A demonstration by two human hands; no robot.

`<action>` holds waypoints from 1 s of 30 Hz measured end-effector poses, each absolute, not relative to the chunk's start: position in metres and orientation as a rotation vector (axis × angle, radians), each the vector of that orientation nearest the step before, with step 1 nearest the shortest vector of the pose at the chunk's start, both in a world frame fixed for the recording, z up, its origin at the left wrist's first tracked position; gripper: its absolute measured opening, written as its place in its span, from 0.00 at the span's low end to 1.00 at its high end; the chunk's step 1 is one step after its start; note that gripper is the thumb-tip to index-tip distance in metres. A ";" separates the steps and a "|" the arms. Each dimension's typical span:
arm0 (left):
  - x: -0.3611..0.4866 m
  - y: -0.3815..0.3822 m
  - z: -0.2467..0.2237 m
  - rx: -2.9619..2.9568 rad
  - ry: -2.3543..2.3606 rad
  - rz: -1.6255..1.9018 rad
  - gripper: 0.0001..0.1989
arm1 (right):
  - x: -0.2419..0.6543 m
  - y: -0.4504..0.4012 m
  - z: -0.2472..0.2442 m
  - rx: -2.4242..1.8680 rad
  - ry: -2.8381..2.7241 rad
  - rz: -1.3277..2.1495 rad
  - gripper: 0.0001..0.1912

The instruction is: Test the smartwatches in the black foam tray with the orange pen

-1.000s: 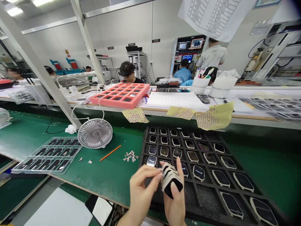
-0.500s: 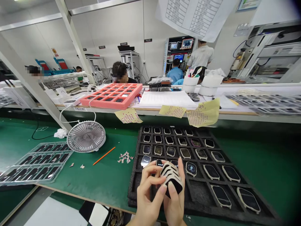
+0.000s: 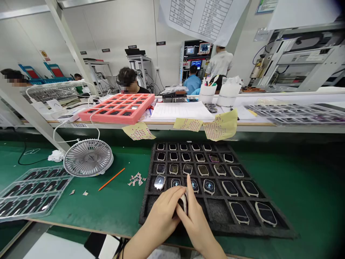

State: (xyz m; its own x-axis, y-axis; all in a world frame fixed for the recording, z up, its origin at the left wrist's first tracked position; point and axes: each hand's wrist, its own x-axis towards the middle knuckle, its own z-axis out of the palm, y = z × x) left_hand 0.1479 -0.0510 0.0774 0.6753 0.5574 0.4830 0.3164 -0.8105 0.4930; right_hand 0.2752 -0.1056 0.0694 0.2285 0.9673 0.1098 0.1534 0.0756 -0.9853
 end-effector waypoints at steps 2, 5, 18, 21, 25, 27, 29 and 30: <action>0.155 -0.051 0.071 2.528 0.712 0.952 0.33 | 0.271 -0.107 0.070 -1.407 -1.215 0.834 0.40; 0.158 -0.050 0.065 2.502 0.716 1.065 0.28 | 0.270 -0.112 0.071 -1.392 -1.238 0.869 0.40; 0.150 -0.054 0.086 2.398 0.510 1.028 0.25 | 0.313 -0.102 0.088 -0.887 -0.890 1.703 0.20; 0.149 -0.055 0.088 2.436 0.487 0.987 0.26 | 0.311 -0.103 0.090 -0.950 -0.908 1.671 0.16; 0.145 -0.056 0.089 2.420 0.507 0.891 0.27 | 0.307 -0.104 0.084 -0.962 -0.876 1.648 0.17; 0.143 -0.057 0.092 2.397 0.505 0.831 0.28 | 0.304 -0.105 0.079 -0.951 -0.843 1.640 0.17; 0.141 -0.056 0.094 2.372 0.485 0.802 0.29 | 0.303 -0.105 0.076 -0.928 -0.814 1.617 0.16; 0.139 -0.055 0.095 2.351 0.493 0.805 0.29 | 0.304 -0.105 0.076 -0.911 -0.800 1.609 0.17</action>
